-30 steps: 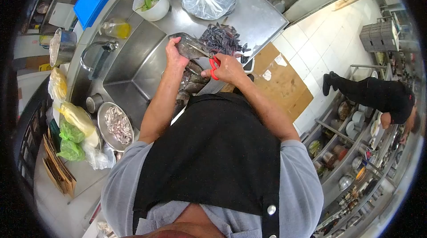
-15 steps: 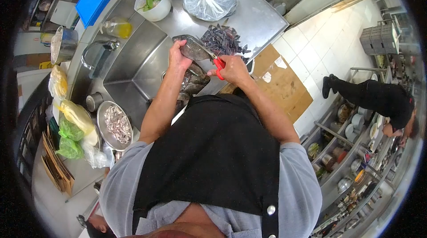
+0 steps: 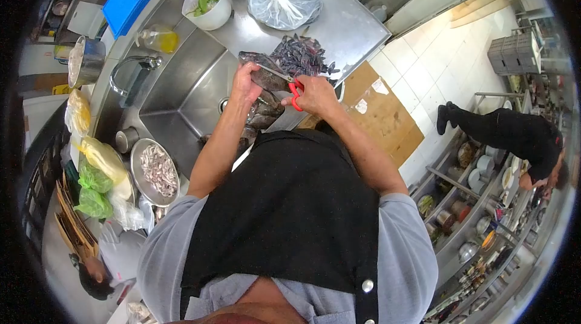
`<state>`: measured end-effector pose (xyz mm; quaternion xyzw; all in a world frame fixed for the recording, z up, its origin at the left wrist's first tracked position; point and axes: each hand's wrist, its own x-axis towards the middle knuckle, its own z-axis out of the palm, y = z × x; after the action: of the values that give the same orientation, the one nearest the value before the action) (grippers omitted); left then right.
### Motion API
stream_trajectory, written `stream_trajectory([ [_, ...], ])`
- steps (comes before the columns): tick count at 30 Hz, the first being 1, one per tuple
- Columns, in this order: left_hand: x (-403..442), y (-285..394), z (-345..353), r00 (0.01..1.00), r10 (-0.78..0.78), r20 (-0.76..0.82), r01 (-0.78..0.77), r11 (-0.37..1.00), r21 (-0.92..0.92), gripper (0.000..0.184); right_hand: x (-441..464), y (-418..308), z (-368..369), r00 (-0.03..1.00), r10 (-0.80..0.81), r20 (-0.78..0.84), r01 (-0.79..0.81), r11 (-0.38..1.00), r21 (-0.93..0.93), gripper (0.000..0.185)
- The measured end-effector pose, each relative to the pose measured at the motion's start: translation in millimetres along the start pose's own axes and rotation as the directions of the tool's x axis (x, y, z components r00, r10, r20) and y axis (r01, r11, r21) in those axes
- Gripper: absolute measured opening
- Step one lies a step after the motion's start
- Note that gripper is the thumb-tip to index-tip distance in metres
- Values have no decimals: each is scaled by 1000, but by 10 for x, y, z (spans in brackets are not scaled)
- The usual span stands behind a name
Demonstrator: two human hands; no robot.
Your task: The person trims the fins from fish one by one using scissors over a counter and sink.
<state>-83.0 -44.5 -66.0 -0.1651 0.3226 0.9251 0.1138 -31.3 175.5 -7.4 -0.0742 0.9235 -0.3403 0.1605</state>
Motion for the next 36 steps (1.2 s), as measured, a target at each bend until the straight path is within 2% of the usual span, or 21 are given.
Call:
stream_trajectory([
  [5,48,-45,-87,1000,-10,29,10,1000,7,41,-8,-66,-33,999,-47,-28,47,999,2,65],
  [7,33,-20,-13,1000,-9,15,9,1000,-3,42,13,-61,-55,1000,-16,3,16,1000,-22,75],
  [10,30,-39,1,999,-22,24,21,1000,19,43,8,-25,-38,1000,-17,-2,17,1000,2,74],
  [12,31,-95,21,996,31,79,-37,996,84,44,18,-37,-54,999,-37,-7,37,999,-3,73],
  [18,-3,-93,3,992,42,115,-48,997,55,45,26,-20,-59,996,-81,-44,83,996,43,72],
  [20,-25,-132,44,997,33,63,-38,996,85,45,55,7,-66,992,-112,-58,117,990,77,72],
  [22,-78,-119,97,999,32,7,-33,993,116,45,89,0,-116,999,-32,29,32,999,-12,71],
  [25,-134,-114,181,998,56,-12,-55,993,103,48,84,51,-105,994,-100,-35,102,994,47,67],
  [27,-140,-153,220,996,85,-37,-73,965,252,50,153,74,-148,984,-169,-53,174,980,96,67],
  [28,-131,-198,231,994,107,-9,-101,961,256,50,177,93,-164,973,-216,-80,226,964,142,66],
  [31,-164,-180,342,997,45,-61,-32,978,208,50,213,200,-275,986,-168,8,165,976,142,65],
  [36,-197,-364,481,987,135,-87,-100,941,324,52,292,406,-398,970,-242,22,235,959,161,64],
])
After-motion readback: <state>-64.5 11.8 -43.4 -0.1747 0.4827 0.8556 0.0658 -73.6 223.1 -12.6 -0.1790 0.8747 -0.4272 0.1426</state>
